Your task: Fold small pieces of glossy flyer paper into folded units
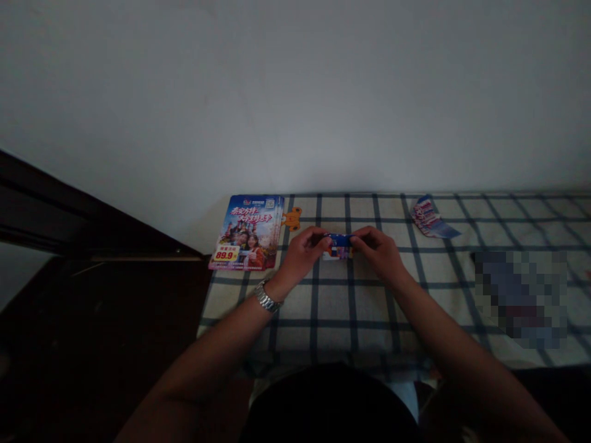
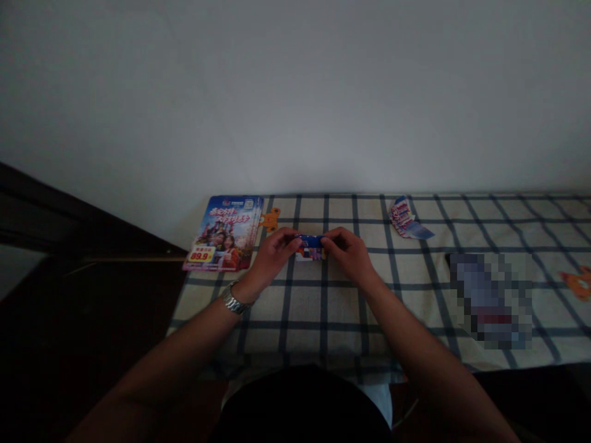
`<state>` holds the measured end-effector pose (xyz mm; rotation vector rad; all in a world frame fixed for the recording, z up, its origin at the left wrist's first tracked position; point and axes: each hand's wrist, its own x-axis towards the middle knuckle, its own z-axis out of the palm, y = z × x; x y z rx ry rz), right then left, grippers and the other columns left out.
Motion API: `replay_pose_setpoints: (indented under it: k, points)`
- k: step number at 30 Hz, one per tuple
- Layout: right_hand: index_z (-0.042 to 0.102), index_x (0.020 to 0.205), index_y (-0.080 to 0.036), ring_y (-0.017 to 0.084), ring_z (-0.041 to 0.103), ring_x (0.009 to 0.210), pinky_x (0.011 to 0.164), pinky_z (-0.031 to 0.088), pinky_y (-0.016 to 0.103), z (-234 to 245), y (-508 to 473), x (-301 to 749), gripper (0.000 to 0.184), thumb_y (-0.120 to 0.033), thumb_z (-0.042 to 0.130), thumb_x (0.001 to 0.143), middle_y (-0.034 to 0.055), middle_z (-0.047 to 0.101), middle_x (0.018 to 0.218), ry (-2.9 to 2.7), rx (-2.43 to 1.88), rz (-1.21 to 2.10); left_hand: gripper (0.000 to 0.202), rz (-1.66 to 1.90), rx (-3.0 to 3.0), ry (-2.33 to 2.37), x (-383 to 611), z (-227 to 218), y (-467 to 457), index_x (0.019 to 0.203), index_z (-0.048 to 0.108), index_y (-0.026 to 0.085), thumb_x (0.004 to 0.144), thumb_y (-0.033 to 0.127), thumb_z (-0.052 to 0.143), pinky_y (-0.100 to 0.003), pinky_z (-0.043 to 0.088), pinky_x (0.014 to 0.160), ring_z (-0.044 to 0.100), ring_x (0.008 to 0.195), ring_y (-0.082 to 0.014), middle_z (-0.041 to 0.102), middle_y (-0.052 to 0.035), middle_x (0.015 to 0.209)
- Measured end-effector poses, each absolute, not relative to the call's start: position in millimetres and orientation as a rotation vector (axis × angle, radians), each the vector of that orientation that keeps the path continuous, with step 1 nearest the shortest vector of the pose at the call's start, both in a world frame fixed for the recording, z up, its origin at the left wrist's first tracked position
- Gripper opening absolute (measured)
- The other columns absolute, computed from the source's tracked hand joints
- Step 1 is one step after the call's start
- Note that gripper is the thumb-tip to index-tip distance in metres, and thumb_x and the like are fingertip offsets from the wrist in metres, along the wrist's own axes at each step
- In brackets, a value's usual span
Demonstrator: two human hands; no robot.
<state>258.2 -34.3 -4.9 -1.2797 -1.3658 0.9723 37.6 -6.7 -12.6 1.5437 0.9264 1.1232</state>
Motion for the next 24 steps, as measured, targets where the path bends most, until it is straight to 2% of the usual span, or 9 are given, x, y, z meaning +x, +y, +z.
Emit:
replay_pose_setpoints:
  k: [12, 20, 24]
  points:
    - [0.069, 0.088, -0.024, 0.018, 0.065, 0.074, 0.071, 0.054, 0.033, -8.1, -34.3, 257.5, 0.031, -0.053, 0.077, 0.086, 0.0009, 0.070, 0.079, -1.350, -1.226, 1.021, 0.028, 1.149, 1.281, 0.861, 41.8, -10.3, -9.2, 0.087, 0.065, 0.018, 0.091, 0.043, 0.074, -0.023, 0.047, 0.075, 0.058, 0.079, -0.0124, 0.062, 0.0009, 0.083]
    - [0.067, 0.086, -0.024, 0.020, 0.066, 0.075, 0.072, 0.056, 0.036, -6.6, -35.0, 258.0, 0.036, -0.059, 0.078, 0.084, 0.0019, 0.071, 0.079, -1.356, -1.239, 1.026, 0.034, 1.091, 1.458, 0.960, 38.4, -7.6, -7.8, 0.088, 0.063, 0.019, 0.098, 0.052, 0.063, -0.025, 0.048, 0.072, 0.057, 0.078, -0.0142, 0.060, 0.0002, 0.081]
    - [0.066, 0.086, -0.025, 0.020, 0.065, 0.075, 0.071, 0.056, 0.035, -7.4, -35.5, 257.3, 0.037, -0.061, 0.076, 0.085, 0.0018, 0.070, 0.080, -1.373, -1.232, 1.017, 0.031, 1.103, 1.593, 1.011, 36.0, -4.6, -7.0, 0.091, 0.066, 0.019, 0.098, 0.049, 0.062, -0.026, 0.049, 0.073, 0.060, 0.079, -0.0151, 0.064, -0.0007, 0.084]
